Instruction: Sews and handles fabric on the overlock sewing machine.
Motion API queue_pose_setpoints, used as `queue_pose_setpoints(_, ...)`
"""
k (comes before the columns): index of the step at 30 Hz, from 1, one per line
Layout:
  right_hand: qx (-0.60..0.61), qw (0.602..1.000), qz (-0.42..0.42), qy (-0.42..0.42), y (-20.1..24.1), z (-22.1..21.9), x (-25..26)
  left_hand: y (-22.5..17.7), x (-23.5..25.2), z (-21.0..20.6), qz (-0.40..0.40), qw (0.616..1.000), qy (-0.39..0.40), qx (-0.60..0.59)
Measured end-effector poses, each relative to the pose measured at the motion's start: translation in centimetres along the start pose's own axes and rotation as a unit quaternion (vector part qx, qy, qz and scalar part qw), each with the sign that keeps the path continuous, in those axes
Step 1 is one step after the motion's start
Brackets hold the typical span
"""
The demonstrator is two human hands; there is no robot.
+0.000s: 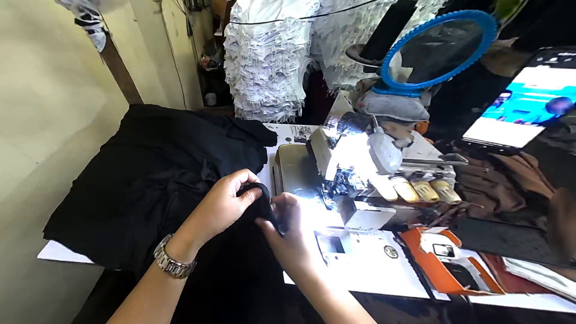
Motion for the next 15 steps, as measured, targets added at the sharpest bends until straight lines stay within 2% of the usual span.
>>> queue_pose_setpoints(1,0.005,1.0,-0.007,0.001,-0.3,0.3,0.2,-0.2,-0.1,0.1,0.002,1.0,-0.002,0.0)
queue_pose_setpoints(5,0.171,0.983,-0.071,0.015,-0.9,0.9,0.7,-0.1,-0.4,0.2,0.023,0.999,0.004,-0.024)
queue_pose_setpoints(9,0.216,0.975,-0.045,0.026,0.4,0.7,0.6,0.0,-0.4,-0.1,0.038,0.998,0.008,-0.041)
queue_pose_setpoints(11,0.183,0.982,-0.036,0.01,0.7,0.6,0.3,-0.2,-0.4,-0.1,0.049,0.998,-0.002,-0.049)
queue_pose_setpoints(14,0.049,0.999,-0.015,-0.016,0.6,1.0,0.2,-0.5,-0.6,-0.2,0.054,0.997,-0.005,-0.057)
queue_pose_setpoints(15,0.052,0.998,-0.018,-0.021,0.3,1.1,0.3,-0.5,-0.6,-0.2,0.055,0.997,-0.006,-0.059)
Point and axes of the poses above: each hand's wrist, its own x-axis towards the middle knuckle, its own z-axis out of the back of the hand, y = z × x, the point moved 9 cm from there along x, towards the middle knuckle, and after that the axes turned 8 degrees about z, right-handed, at the moved point
